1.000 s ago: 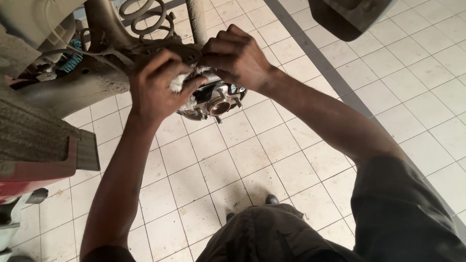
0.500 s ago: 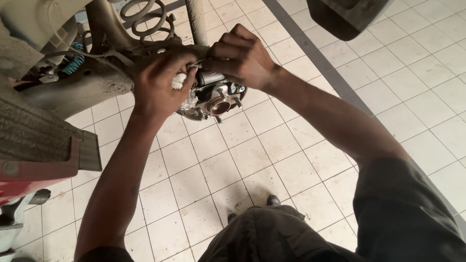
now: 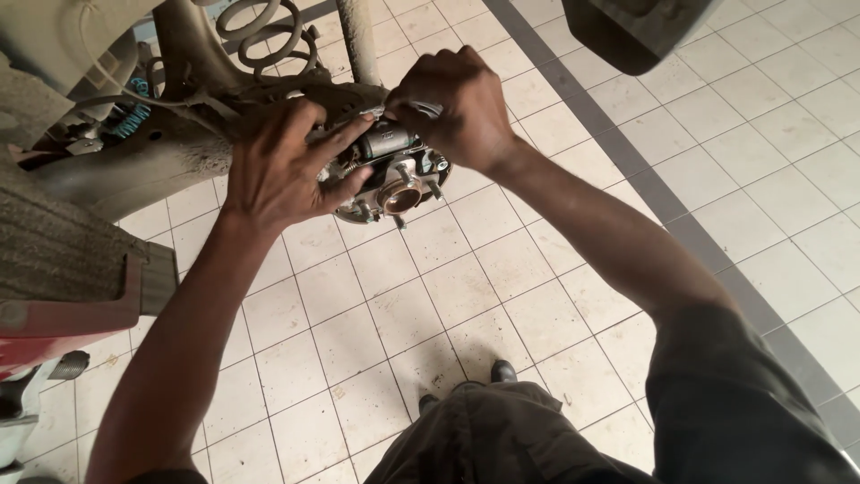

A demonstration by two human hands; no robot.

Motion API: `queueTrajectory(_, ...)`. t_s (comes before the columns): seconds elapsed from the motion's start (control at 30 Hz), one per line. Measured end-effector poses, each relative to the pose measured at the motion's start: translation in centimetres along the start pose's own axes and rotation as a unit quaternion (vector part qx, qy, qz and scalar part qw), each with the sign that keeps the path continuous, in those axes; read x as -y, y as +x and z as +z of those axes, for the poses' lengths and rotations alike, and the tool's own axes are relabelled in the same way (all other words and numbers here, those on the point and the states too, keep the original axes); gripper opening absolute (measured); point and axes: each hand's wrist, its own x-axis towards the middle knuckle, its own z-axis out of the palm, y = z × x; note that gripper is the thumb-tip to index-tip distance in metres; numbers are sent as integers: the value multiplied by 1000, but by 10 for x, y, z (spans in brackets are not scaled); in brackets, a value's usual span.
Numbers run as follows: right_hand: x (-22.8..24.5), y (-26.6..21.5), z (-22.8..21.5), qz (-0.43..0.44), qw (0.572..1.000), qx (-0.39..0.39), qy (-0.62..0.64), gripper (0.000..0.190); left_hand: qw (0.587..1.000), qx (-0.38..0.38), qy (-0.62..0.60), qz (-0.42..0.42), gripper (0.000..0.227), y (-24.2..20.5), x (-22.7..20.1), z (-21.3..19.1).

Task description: Cleaning and measuring rear drum brake components on a car lift.

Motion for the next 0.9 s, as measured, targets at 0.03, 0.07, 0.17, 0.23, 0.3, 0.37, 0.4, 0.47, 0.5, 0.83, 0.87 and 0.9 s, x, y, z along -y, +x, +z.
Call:
queueTrajectory(0.03, -1, 1, 0, 30, 998, -2, 49, 19, 1000, -16, 21, 16, 58, 0, 0, 0)
queueTrajectory(0.07, 1, 1, -1, 30, 998, -1, 51, 19, 1000, -15, 21, 15, 58, -3, 1, 2)
queueTrajectory(0.17, -3, -6, -5, -40, 999, -28, -18, 27, 994, 66, 83, 23, 76, -4, 3, 7)
queueTrajectory(0.23, -11, -19, -1, -114, 983, -25, -139, 41, 987, 121, 107, -8, 81, -4, 0, 6)
queueTrajectory(0.3, -17, -14, 1, -108, 983, -10, -146, 46, 980, 165, 112, -20, 85, 0, -2, 1)
queueTrajectory(0.37, -18, -14, -3, -100, 983, 9, -157, 51, 971, 207, 112, -31, 89, 5, -4, 1)
queueTrajectory(0.4, -15, -13, -4, -61, 995, -18, -78, 45, 972, 192, 135, -15, 88, 6, -3, 1)
queueTrajectory(0.47, -12, -11, 0, -24, 999, -44, 5, 41, 971, 178, 159, -3, 88, 8, 0, 1)
queueTrajectory(0.5, -10, -11, 6, 68, 987, -48, 140, 37, 972, 173, 159, 4, 86, 9, 0, 1)
queueTrajectory(0.83, 7, -22, 58, 392, 825, -123, 389, 64, 988, 103, 0, -116, 64, -16, -23, -20)
queueTrajectory(0.87, 8, -21, 57, 390, 826, -120, 389, 64, 988, 102, 0, -119, 64, -20, -29, -24)
queueTrajectory(0.9, 8, -21, 56, 372, 826, -134, 401, 64, 971, 151, -17, -183, 64, -25, -36, -27)
